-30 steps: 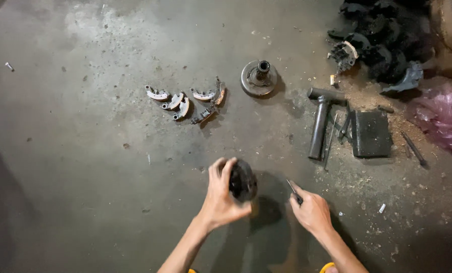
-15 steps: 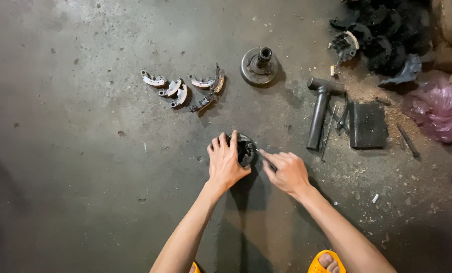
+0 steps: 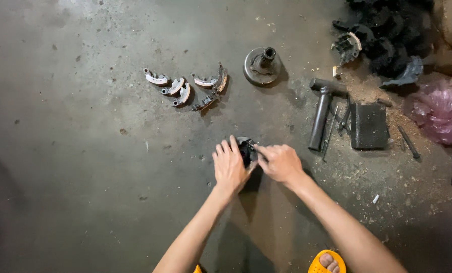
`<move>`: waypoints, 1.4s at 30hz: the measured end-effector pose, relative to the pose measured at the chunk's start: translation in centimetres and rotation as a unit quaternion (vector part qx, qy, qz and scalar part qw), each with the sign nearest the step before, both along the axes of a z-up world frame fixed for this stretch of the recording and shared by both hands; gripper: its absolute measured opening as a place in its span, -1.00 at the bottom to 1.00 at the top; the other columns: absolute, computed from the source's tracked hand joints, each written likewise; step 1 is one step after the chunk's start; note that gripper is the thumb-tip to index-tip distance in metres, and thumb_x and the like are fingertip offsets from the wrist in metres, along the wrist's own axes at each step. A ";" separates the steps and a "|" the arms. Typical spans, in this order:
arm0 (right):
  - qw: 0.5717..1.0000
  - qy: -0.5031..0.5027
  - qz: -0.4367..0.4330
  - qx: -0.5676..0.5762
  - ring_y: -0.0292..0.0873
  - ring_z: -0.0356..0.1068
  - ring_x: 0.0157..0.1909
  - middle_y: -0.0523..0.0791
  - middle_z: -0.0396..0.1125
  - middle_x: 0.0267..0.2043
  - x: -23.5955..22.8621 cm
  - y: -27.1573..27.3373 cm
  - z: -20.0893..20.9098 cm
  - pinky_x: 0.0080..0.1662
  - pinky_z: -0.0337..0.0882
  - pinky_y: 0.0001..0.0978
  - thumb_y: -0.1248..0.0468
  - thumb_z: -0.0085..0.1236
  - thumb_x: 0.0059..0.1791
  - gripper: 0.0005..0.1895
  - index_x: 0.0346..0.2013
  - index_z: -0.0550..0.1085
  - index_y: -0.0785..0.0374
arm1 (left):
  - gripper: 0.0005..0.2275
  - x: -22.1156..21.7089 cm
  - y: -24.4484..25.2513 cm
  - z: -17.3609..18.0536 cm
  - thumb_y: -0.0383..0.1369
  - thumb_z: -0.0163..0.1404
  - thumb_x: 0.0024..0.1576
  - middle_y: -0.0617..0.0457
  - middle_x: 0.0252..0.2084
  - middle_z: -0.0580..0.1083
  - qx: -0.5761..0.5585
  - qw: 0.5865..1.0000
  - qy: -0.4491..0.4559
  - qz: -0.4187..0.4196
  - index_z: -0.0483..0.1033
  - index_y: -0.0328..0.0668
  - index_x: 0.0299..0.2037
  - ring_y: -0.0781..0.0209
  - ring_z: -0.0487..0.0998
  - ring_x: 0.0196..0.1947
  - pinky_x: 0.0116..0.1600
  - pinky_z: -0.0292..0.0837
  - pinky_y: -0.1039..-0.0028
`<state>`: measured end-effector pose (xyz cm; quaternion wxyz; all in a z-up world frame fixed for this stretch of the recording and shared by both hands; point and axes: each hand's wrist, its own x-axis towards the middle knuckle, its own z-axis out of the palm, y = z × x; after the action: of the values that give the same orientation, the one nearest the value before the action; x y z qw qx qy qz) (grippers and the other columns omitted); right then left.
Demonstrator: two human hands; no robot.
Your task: The person assembles mechanical components on a concrete floor, using a hammer to fit a circular metal part onto a cylindrical hub. They then attach curved brake shoe-like pieces to the assembly, adjusting and securing them by hand.
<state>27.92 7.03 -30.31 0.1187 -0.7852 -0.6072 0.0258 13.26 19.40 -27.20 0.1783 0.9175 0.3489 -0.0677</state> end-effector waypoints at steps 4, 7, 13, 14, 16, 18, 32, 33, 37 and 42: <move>0.995 -0.043 0.081 -0.026 -0.02 0.52 -0.40 -0.11 0.47 -0.49 2.6 1.4 2.7 -0.31 0.46 -0.15 0.06 0.03 -0.01 -0.75 -0.17 0.58 0.04 | -0.21 -1.2 -1.8 -0.8 0.17 0.00 0.13 -0.25 0.06 0.34 -0.043 0.999 -0.013 0.016 0.22 -0.51 0.27 -0.17 0.40 0.06 0.07 0.38 0.10; 0.979 -0.106 0.156 -0.076 -0.08 0.53 -0.36 -0.15 0.48 -0.46 4.3 2.3 3.0 -0.27 0.48 -0.19 0.02 0.02 -0.02 -0.75 -0.12 0.52 -0.06 | -0.48 0.4 -0.3 -0.1 -0.02 0.00 0.19 -0.20 0.03 0.35 -0.025 0.997 -0.076 0.006 0.36 -0.39 0.12 -0.15 0.40 0.05 0.00 0.40 0.11; 0.899 -0.100 0.255 -0.341 -0.03 0.59 -0.20 -0.08 0.53 -0.25 5.5 4.8 5.7 -0.08 0.54 -0.12 0.26 -0.13 0.00 -0.63 0.12 0.36 0.02 | -0.88 3.6 3.4 -2.1 -0.49 0.02 0.13 -0.17 -0.15 0.38 -0.087 0.980 -0.157 -0.080 0.45 -0.35 -0.16 -0.14 0.46 -0.11 -0.16 0.55 0.24; 0.911 -0.069 0.233 -0.334 0.02 0.59 -0.24 -0.06 0.52 -0.28 5.1 5.1 7.1 -0.11 0.55 -0.06 0.22 -0.13 0.02 -0.66 0.10 0.35 0.03 | -0.86 3.6 3.6 -1.6 -0.52 0.04 0.09 -0.17 -0.16 0.37 -0.088 0.980 -0.152 -0.089 0.45 -0.33 -0.16 -0.12 0.47 -0.13 -0.16 0.56 0.28; 0.918 -0.035 0.216 -0.332 0.06 0.59 -0.28 -0.04 0.51 -0.32 4.5 5.3 8.1 -0.13 0.56 0.00 0.18 -0.13 0.04 -0.69 0.08 0.35 0.03 | -0.83 3.3 3.9 -1.4 -0.54 0.06 0.05 -0.16 -0.17 0.37 -0.095 0.981 -0.145 -0.092 0.45 -0.32 -0.16 -0.10 0.48 -0.14 -0.16 0.58 0.32; 0.935 0.001 0.151 -0.320 0.03 0.60 -0.34 -0.09 0.51 -0.41 4.3 5.1 7.4 -0.16 0.59 -0.01 0.15 -0.14 0.06 -0.67 0.12 0.34 -0.07 | -0.78 2.5 3.9 -2.1 -0.55 0.12 -0.03 -0.15 -0.16 0.35 -0.085 0.975 -0.171 -0.111 0.44 -0.29 -0.18 -0.14 0.45 -0.13 -0.12 0.57 0.31; 0.734 0.496 -0.454 -0.094 -0.09 0.30 -0.71 0.02 0.25 -0.74 0.9 3.8 1.3 -0.63 0.43 -0.08 0.25 0.18 -0.09 -0.80 -0.21 0.64 0.17 | -0.84 1.7 2.4 -3.0 -0.48 0.12 0.02 -0.15 -0.26 0.31 -0.055 0.956 -0.284 -0.042 0.40 -0.30 -0.28 -0.16 0.37 -0.18 -0.04 0.44 0.23; 0.725 0.506 -0.460 -0.079 -0.10 0.30 -0.73 0.02 0.24 -0.75 1.0 2.7 0.3 -0.66 0.42 -0.11 0.23 0.20 -0.09 -0.80 -0.23 0.65 0.16 | -0.80 1.7 1.8 -4.1 -0.43 0.16 0.03 -0.14 -0.27 0.30 -0.039 0.955 -0.290 -0.050 0.40 -0.28 -0.25 -0.18 0.38 -0.18 -0.03 0.45 0.19; 0.826 0.399 -0.394 -0.061 0.03 0.54 -0.20 0.14 0.52 -0.31 0.9 1.4 5.7 -0.24 0.50 -0.06 0.14 0.22 -0.07 -0.75 -0.14 0.68 0.07 | -0.92 1.9 1.4 -4.2 -0.42 0.05 0.11 -0.12 -0.29 0.31 0.039 0.952 -0.295 -0.070 0.41 -0.20 -0.31 -0.14 0.39 -0.20 -0.21 0.44 0.25; 0.885 0.195 -0.326 -0.268 0.26 0.51 0.06 0.09 0.56 -0.11 5.3 -2.6 -0.7 0.03 0.52 0.16 0.04 0.03 -0.06 -0.65 -0.18 0.66 0.09 | -0.99 2.6 1.3 -5.3 -0.41 -0.01 0.09 -0.07 -0.19 0.40 0.174 0.949 -0.198 -0.174 0.45 -0.09 -0.35 -0.03 0.40 -0.13 -0.18 0.37 0.30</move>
<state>33.22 4.39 -30.99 0.0217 -0.9199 -0.2514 0.3003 15.84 20.71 -32.48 0.0668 0.9757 0.1479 0.1471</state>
